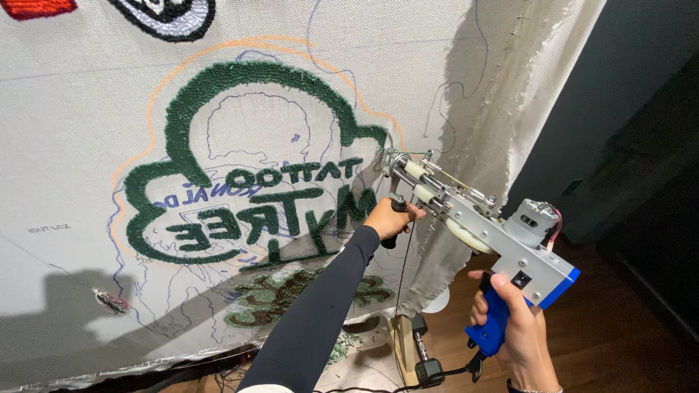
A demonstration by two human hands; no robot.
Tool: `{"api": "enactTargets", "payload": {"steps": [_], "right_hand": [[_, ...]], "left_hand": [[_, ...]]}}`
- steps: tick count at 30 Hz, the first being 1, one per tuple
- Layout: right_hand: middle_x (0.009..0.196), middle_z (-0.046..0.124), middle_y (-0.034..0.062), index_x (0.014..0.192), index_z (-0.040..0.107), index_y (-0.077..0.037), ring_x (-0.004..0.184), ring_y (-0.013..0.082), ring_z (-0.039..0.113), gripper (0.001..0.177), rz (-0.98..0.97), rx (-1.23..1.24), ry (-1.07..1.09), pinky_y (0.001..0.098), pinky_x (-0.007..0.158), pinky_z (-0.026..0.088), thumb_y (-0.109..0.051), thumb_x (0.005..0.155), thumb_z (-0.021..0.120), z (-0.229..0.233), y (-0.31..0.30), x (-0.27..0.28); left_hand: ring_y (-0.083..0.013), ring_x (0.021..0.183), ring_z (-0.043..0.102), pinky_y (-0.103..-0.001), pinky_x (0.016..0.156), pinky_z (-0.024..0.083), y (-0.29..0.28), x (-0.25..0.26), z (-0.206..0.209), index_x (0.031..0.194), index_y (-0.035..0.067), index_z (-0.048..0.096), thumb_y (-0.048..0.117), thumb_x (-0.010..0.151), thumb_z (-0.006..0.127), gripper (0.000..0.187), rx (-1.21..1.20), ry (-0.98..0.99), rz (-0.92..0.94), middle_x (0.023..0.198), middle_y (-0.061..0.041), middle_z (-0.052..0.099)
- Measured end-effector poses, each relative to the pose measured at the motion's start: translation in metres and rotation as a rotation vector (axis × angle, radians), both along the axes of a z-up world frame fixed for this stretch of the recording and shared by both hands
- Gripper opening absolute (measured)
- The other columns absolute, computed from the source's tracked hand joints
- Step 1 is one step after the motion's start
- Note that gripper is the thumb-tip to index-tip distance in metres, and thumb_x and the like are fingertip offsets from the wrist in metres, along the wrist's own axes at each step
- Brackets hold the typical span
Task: The person uses a tufting gun to insert green yarn into a stretched canvas, following a traced outline. They guide the machine with both hands, occasionally stopping to pull loose yarn strands from the fabric by hand.
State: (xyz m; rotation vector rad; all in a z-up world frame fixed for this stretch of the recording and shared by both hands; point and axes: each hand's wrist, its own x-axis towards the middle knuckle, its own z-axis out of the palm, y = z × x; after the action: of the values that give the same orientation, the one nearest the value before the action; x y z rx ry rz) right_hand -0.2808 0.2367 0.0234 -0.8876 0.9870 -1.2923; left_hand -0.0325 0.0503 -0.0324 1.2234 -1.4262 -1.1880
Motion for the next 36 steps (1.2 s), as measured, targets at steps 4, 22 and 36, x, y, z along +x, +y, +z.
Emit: {"api": "enactTargets", "payload": {"steps": [4,22,36], "right_hand": [[0.063,0.051,0.0085,0.116,0.063,0.009,0.051,0.0176,0.049,0.051,0.005,0.012,-0.006,0.0341,0.051,0.042,-0.035,0.091,0.062,0.001,-0.004,0.002],[0.059,0.054,0.0092,0.099,0.067,0.005,0.048,0.018,0.053,0.033,-0.117,-0.034,0.092,0.0325,0.045,0.044,-0.027,0.091,0.066,0.021,-0.014,0.063],[0.059,0.052,0.0098,0.092,0.063,0.003,0.048,0.0196,0.053,0.026,-0.1,-0.072,0.059,0.0319,0.046,0.042,-0.023,0.092,0.066,0.018,-0.03,0.065]], "left_hand": [[-0.0111,0.06,0.066,-0.029,0.058,0.054,-0.006,0.002,-0.003,0.097,-0.001,0.078,0.034,0.083,0.08,0.038,0.006,-0.033,0.007,0.079,-0.006,0.073],[-0.0133,0.049,0.059,-0.029,0.047,0.048,-0.059,0.027,-0.015,0.109,-0.002,0.076,0.024,0.086,0.08,0.035,0.079,0.099,0.085,0.083,-0.009,0.073],[-0.0151,0.046,0.06,-0.031,0.044,0.049,-0.077,0.032,-0.008,0.118,-0.008,0.069,0.022,0.084,0.079,0.047,-0.023,0.117,0.079,0.1,-0.007,0.077]]}}
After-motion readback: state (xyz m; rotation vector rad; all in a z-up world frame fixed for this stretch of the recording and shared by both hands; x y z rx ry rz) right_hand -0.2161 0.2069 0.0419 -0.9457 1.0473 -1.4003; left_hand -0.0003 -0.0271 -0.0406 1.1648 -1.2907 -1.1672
